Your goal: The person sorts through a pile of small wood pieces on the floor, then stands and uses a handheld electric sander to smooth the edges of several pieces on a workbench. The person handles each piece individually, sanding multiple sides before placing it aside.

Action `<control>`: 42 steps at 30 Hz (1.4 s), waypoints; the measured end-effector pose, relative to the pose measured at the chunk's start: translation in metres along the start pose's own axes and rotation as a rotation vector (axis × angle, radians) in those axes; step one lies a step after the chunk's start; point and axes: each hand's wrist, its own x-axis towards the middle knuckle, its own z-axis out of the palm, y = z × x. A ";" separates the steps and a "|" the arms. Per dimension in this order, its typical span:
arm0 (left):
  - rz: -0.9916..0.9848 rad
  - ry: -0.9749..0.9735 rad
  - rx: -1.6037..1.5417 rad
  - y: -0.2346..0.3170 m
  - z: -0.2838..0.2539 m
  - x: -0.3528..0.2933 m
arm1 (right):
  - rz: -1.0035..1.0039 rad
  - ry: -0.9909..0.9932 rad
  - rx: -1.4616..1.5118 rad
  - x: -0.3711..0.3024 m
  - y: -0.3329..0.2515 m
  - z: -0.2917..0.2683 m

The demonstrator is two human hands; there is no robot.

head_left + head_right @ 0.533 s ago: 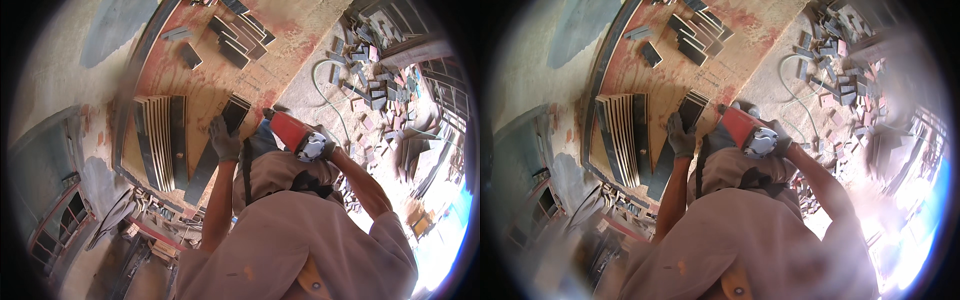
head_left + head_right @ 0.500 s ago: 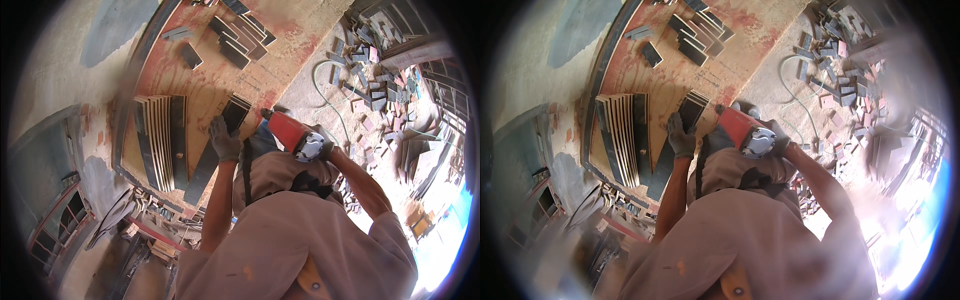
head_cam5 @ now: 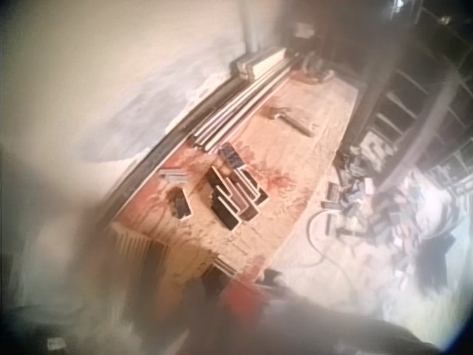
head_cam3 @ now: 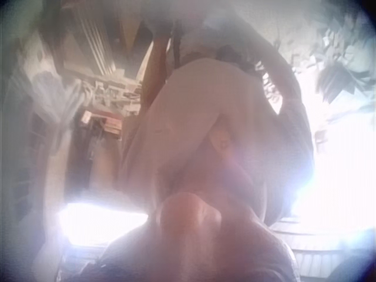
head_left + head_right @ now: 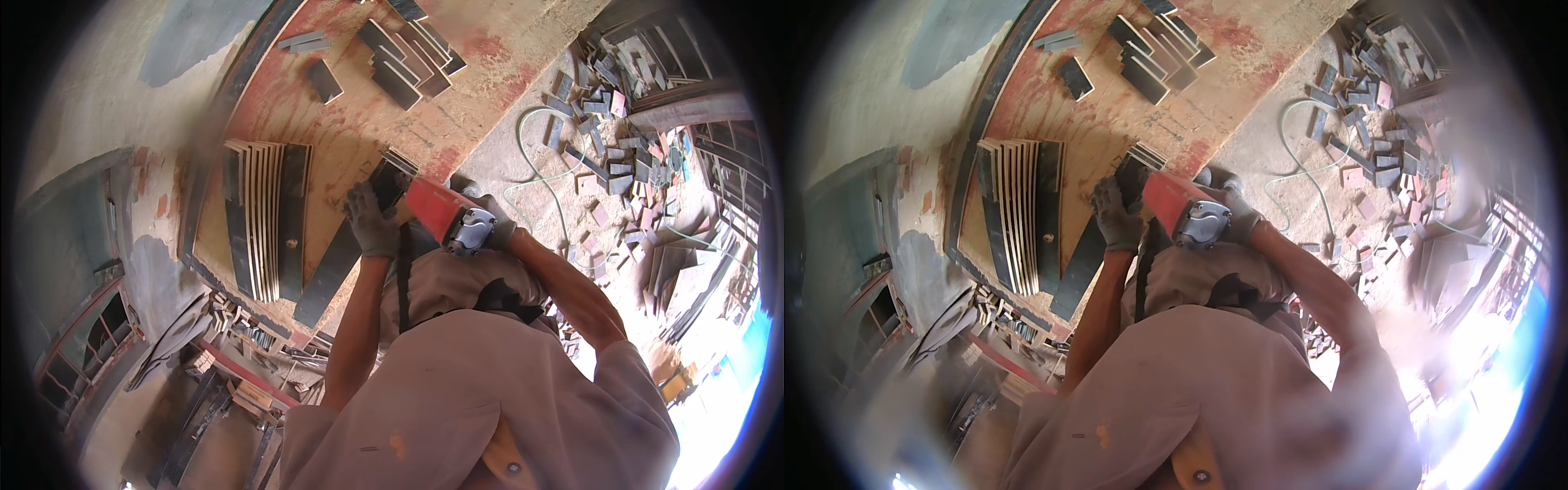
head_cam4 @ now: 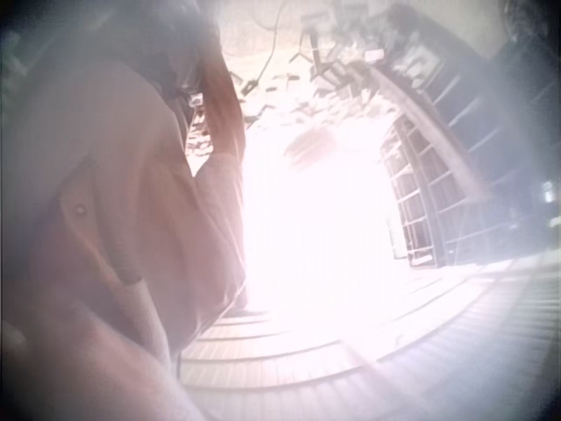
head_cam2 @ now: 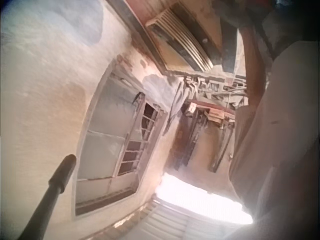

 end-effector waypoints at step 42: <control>-0.017 0.127 -0.072 -0.040 -0.038 -0.035 | 0.011 -0.323 -0.239 0.003 0.027 0.007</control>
